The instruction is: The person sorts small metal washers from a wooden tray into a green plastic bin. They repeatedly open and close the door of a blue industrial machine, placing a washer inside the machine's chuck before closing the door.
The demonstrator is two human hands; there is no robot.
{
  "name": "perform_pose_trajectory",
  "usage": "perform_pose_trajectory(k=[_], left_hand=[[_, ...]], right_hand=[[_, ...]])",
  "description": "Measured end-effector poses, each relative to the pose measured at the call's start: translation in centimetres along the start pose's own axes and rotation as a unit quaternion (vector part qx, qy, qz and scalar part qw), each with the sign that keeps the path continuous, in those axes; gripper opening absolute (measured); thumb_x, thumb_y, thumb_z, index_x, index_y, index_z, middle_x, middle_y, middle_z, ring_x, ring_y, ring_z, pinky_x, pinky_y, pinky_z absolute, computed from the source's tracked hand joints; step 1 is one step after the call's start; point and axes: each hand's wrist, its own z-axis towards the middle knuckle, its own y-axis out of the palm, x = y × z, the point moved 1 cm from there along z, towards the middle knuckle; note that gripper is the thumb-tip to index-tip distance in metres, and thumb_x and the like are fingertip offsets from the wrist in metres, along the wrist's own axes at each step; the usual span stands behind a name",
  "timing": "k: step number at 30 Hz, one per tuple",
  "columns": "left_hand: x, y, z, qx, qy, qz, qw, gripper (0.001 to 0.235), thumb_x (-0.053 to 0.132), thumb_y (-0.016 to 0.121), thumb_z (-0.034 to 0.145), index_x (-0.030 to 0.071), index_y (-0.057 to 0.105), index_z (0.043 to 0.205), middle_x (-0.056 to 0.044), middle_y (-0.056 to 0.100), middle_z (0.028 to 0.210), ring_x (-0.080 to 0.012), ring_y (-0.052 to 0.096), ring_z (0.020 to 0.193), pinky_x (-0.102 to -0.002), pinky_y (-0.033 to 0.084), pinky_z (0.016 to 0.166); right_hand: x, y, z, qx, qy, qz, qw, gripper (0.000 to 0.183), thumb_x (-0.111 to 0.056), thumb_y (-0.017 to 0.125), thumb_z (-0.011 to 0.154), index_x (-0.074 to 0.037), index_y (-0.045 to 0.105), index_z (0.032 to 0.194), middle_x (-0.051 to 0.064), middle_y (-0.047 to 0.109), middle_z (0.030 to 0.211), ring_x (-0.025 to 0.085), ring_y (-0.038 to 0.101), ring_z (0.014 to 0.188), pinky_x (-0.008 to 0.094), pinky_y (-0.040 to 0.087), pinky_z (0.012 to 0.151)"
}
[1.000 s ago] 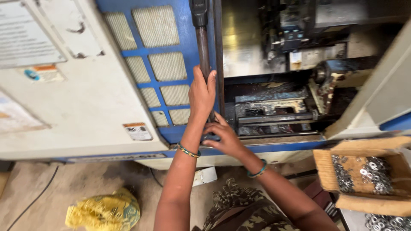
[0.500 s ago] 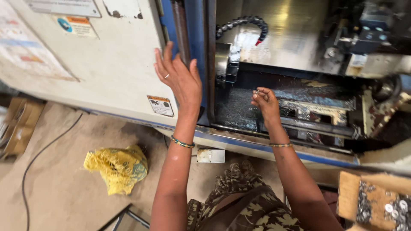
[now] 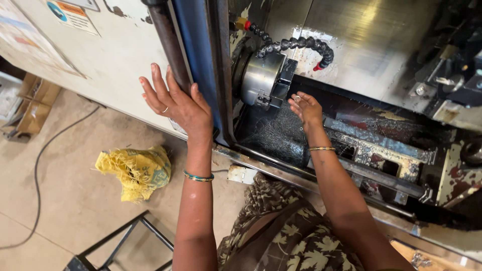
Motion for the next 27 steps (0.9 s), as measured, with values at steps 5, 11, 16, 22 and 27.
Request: perform_pose_trajectory(k=[5, 11, 16, 22, 27], left_hand=[[0.0, 0.0, -0.3, 0.001, -0.01, 0.032, 0.999, 0.05, 0.041, 0.04, 0.116, 0.008, 0.044, 0.154, -0.006, 0.034, 0.167, -0.0328, 0.015, 0.162, -0.06, 0.013, 0.133], [0.0, 0.3, -0.3, 0.018, -0.004, 0.047, 0.999, 0.053, 0.043, 0.041, 0.116, 0.006, 0.045, 0.153, -0.007, 0.038, 0.165, -0.0326, 0.017, 0.16, -0.058, 0.012, 0.135], [0.1, 0.1, -0.4, 0.024, 0.006, 0.044, 0.999, 0.051, 0.041, 0.041, 0.116, 0.003, 0.045, 0.15, -0.009, 0.04, 0.163, -0.0334, 0.018, 0.16, -0.057, 0.013, 0.135], [0.5, -0.3, -0.2, 0.015, -0.001, 0.041, 0.999, 0.051, 0.039, 0.041, 0.116, 0.001, 0.046, 0.15, -0.011, 0.042, 0.162, -0.0356, 0.02, 0.159, -0.059, 0.014, 0.133], [0.6, -0.4, -0.1, 0.022, -0.001, 0.05, 0.999, 0.052, 0.04, 0.041, 0.115, 0.002, 0.046, 0.15, -0.01, 0.043, 0.161, -0.0355, 0.023, 0.159, -0.059, 0.015, 0.133]], right_hand=[[-1.2, 1.6, 1.3, -0.007, -0.057, -0.074, 0.996, 0.029, -0.005, 0.069, 0.099, 0.007, 0.056, 0.122, 0.017, 0.076, 0.108, 0.023, 0.075, 0.088, 0.029, 0.061, 0.073], [-2.0, 1.4, 1.6, -0.022, -0.03, -0.074, 0.997, 0.025, -0.006, 0.073, 0.095, 0.003, 0.067, 0.118, 0.013, 0.074, 0.108, 0.02, 0.076, 0.094, 0.027, 0.063, 0.08], [-1.9, 1.5, 1.6, -0.026, 0.022, -0.042, 0.999, 0.028, -0.006, 0.068, 0.095, 0.0, 0.063, 0.122, 0.013, 0.074, 0.111, 0.023, 0.077, 0.1, 0.029, 0.064, 0.081], [-2.1, 1.1, 1.4, -0.03, 0.066, -0.055, 0.996, 0.029, -0.013, 0.064, 0.1, 0.001, 0.06, 0.125, 0.017, 0.074, 0.117, 0.026, 0.076, 0.105, 0.03, 0.063, 0.081], [-1.9, 0.7, 1.6, -0.069, 0.091, -0.049, 0.992, 0.029, -0.015, 0.066, 0.098, -0.001, 0.063, 0.123, 0.016, 0.074, 0.121, 0.025, 0.075, 0.107, 0.03, 0.063, 0.083]])
